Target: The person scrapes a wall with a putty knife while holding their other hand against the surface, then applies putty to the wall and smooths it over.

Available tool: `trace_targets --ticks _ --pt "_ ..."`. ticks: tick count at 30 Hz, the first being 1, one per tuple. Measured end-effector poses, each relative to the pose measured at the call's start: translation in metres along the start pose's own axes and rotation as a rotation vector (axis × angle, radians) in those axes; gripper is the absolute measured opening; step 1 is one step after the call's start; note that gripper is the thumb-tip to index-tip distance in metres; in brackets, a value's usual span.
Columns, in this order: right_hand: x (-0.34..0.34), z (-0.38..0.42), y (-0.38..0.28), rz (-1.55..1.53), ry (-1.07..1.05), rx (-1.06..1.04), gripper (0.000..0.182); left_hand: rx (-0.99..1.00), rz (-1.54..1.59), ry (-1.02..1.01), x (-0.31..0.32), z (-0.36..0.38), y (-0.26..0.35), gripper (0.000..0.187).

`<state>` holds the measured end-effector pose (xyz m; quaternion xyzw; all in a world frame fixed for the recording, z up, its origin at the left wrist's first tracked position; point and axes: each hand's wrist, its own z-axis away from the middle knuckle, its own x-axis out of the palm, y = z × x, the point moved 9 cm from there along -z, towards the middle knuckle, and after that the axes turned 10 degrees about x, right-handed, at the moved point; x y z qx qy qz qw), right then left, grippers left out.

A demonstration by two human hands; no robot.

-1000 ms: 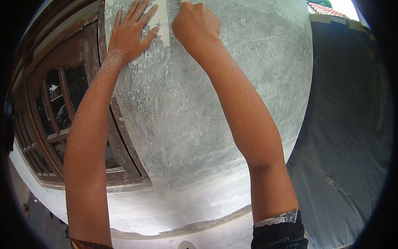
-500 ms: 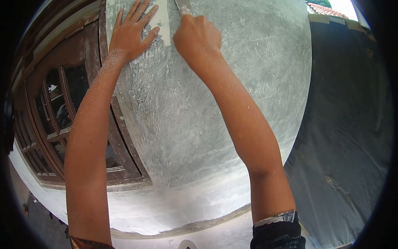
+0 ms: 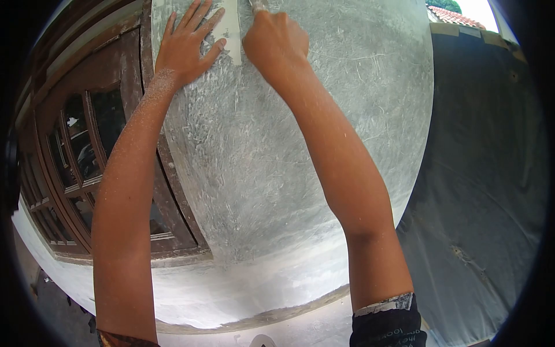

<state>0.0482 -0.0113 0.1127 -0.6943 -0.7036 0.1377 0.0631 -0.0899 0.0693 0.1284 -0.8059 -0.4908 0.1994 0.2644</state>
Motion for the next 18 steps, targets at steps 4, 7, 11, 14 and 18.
trace_targets --ticks 4,7,11,14,18 --pt "0.001 0.002 -0.002 0.02 -0.07 0.0 0.041 -0.001 0.009 0.003 0.002 0.002 -0.001 0.069" --pt "0.004 0.011 0.001 0.044 -0.067 0.011 0.043 -0.012 0.026 0.021 0.0 0.001 -0.001 0.069" --pt "0.004 -0.012 -0.004 0.037 0.038 -0.036 0.044 -0.023 0.043 -0.001 0.002 0.0 0.0 0.069" --pt "0.001 -0.004 -0.006 0.031 0.024 -0.009 0.044 -0.011 0.038 0.008 0.001 0.001 -0.002 0.069" --pt "0.008 0.014 -0.001 0.068 -0.057 0.028 0.043 -0.014 0.052 0.03 -0.001 0.002 -0.001 0.068"
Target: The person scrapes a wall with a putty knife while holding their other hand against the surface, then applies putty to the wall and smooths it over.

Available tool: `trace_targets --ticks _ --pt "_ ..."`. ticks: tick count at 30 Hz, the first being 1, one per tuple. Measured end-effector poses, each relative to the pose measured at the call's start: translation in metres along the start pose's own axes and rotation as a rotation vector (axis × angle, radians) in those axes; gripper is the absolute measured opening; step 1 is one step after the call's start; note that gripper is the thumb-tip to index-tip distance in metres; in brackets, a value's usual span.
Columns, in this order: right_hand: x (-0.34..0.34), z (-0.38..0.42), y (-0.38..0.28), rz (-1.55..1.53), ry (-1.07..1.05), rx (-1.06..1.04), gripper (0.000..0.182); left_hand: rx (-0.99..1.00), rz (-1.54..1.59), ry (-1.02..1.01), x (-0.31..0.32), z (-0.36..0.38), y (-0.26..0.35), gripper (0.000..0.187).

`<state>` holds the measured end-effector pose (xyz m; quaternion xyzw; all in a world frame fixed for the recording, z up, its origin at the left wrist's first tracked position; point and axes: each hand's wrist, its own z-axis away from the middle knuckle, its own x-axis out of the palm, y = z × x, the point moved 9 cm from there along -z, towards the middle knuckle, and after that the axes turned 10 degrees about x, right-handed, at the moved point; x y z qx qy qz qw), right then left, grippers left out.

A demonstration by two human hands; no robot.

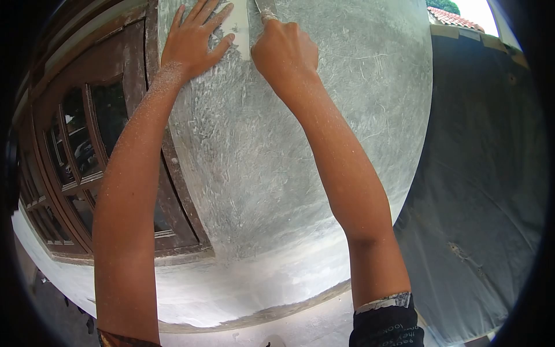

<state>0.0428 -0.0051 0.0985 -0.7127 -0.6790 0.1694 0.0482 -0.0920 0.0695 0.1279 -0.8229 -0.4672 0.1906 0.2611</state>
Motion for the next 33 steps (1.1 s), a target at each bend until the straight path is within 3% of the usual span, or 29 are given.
trace_targets --ticks 5,10,15,21,26,30,33 --pt "-0.007 -0.022 -0.01 -0.056 0.091 -0.043 0.044 0.008 0.004 -0.004 -0.006 -0.001 0.003 0.068" --pt "-0.002 0.003 -0.005 -0.005 0.023 -0.007 0.044 -0.003 0.026 0.022 -0.001 -0.001 -0.001 0.067" --pt "-0.007 -0.017 -0.016 0.003 0.111 -0.045 0.044 -0.013 0.085 -0.002 -0.009 0.001 0.002 0.065" --pt "-0.004 0.006 -0.018 -0.006 0.011 0.056 0.047 0.004 0.129 0.054 -0.001 0.0 -0.003 0.064" --pt "-0.006 -0.021 -0.026 -0.004 0.124 0.026 0.044 0.016 0.171 0.057 -0.003 0.003 -0.001 0.064" --pt "-0.004 0.001 -0.023 0.088 0.095 0.066 0.044 0.044 0.109 0.138 0.001 0.002 -0.001 0.064" --pt "-0.004 -0.005 -0.023 0.034 0.116 0.025 0.044 0.025 0.188 0.08 0.001 0.002 -0.002 0.064"
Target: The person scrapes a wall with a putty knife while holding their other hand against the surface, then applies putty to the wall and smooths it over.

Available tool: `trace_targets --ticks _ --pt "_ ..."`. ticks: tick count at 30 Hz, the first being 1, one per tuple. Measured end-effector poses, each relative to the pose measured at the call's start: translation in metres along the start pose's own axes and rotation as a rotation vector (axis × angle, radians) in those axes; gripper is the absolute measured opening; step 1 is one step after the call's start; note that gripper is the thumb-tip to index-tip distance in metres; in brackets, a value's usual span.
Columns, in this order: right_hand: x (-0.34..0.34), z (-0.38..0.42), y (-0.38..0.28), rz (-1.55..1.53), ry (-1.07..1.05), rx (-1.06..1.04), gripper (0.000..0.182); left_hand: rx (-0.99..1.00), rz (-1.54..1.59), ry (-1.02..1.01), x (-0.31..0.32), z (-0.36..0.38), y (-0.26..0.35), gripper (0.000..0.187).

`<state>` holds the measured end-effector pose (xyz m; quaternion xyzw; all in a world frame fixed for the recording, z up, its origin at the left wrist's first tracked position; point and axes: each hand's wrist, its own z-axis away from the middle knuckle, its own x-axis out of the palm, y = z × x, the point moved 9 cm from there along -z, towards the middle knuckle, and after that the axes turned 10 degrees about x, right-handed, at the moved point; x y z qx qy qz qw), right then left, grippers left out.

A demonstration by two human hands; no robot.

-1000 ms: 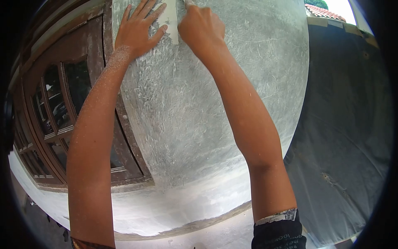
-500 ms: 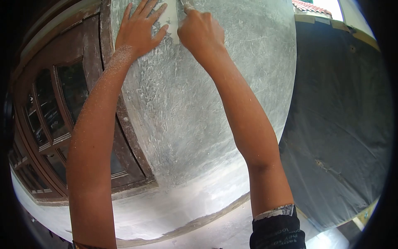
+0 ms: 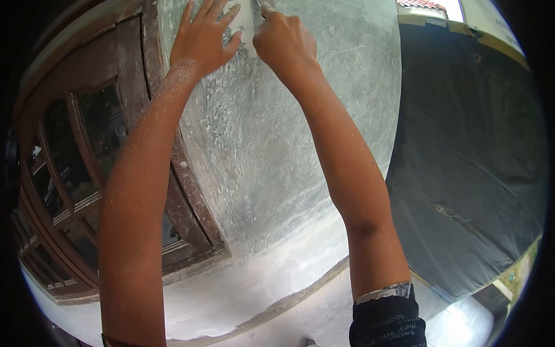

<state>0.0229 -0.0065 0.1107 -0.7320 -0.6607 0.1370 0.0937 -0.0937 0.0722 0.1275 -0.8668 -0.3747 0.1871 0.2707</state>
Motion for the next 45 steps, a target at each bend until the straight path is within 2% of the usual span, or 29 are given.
trace_targets --ticks 5,8,14,20,24,26,30,33,35,38,41,45 --pt "-0.003 -0.02 -0.007 0.025 0.004 0.031 0.044 0.007 0.003 0.017 0.001 -0.001 0.0 0.064" --pt "-0.003 0.005 0.0 0.035 -0.046 0.049 0.044 0.002 -0.005 0.01 0.0 0.0 0.001 0.064" --pt "-0.003 -0.026 -0.01 0.025 0.015 -0.015 0.043 -0.003 -0.016 0.029 0.002 -0.004 0.0 0.064" --pt "0.001 0.0 0.003 0.01 -0.032 0.014 0.043 0.001 0.005 0.005 0.005 -0.002 0.0 0.064" --pt "0.002 -0.025 0.001 0.007 -0.032 0.047 0.042 0.009 -0.026 0.022 0.004 -0.004 0.0 0.064" --pt "0.006 -0.038 -0.002 -0.051 0.028 -0.052 0.043 0.007 -0.021 0.001 0.002 -0.003 0.001 0.064" --pt "0.0 -0.009 0.002 0.001 0.024 -0.03 0.043 -0.001 -0.018 -0.014 0.002 -0.002 0.001 0.064" --pt "0.008 -0.02 0.008 -0.067 -0.081 0.044 0.044 -0.009 -0.017 -0.034 0.002 -0.005 0.001 0.064" --pt "0.007 -0.04 -0.003 -0.064 -0.011 -0.07 0.043 0.003 -0.029 -0.021 0.003 -0.006 0.002 0.064" --pt "-0.002 -0.029 -0.006 -0.046 -0.033 -0.002 0.044 0.012 -0.033 -0.009 0.003 -0.003 0.002 0.064" --pt "-0.001 -0.01 -0.001 -0.059 -0.006 -0.064 0.044 0.012 -0.021 -0.007 0.002 -0.004 0.003 0.064" --pt "-0.002 -0.027 -0.004 -0.021 -0.012 0.011 0.045 0.012 -0.018 0.0 0.003 -0.005 0.002 0.064"
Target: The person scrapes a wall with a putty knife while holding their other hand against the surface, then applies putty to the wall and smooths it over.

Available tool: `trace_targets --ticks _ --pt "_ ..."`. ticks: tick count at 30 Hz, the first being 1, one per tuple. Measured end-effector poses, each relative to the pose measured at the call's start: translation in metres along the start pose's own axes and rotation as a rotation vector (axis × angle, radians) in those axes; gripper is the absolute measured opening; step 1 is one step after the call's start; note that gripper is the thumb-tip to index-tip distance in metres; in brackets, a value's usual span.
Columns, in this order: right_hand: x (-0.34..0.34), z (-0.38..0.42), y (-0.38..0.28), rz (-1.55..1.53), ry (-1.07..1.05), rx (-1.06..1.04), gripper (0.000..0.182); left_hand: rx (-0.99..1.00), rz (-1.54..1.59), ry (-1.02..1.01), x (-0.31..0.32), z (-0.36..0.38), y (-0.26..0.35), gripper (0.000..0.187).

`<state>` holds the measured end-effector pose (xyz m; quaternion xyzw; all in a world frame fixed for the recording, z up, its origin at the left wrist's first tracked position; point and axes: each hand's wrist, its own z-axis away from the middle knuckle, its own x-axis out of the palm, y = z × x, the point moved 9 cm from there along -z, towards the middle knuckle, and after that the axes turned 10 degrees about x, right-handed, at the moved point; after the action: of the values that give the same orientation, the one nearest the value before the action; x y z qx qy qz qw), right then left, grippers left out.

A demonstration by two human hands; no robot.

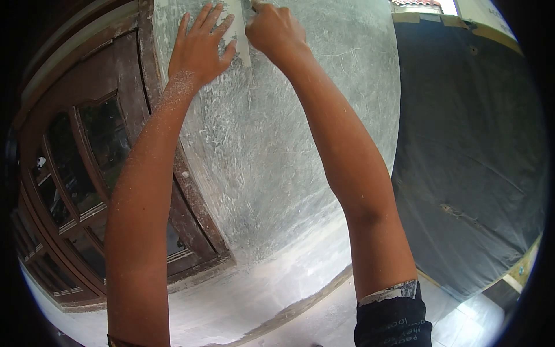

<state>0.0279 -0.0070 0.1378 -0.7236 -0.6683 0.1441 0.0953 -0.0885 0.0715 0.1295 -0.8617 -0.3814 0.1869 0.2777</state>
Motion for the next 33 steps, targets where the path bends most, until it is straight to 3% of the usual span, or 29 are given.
trace_targets --ticks 17,23,29,33 --pt "0.006 0.019 0.018 -0.034 -0.029 0.002 0.044 0.002 -0.008 0.007 -0.001 0.001 0.001 0.061" --pt "0.009 -0.015 0.007 -0.033 -0.011 -0.005 0.044 -0.001 -0.007 -0.019 -0.007 0.0 0.005 0.062" --pt "0.006 0.017 0.013 -0.039 -0.014 -0.008 0.044 -0.004 -0.018 0.005 -0.002 0.001 0.001 0.061" --pt "0.009 -0.013 0.008 -0.052 -0.035 0.003 0.044 0.003 -0.025 0.003 0.0 0.0 0.001 0.061"
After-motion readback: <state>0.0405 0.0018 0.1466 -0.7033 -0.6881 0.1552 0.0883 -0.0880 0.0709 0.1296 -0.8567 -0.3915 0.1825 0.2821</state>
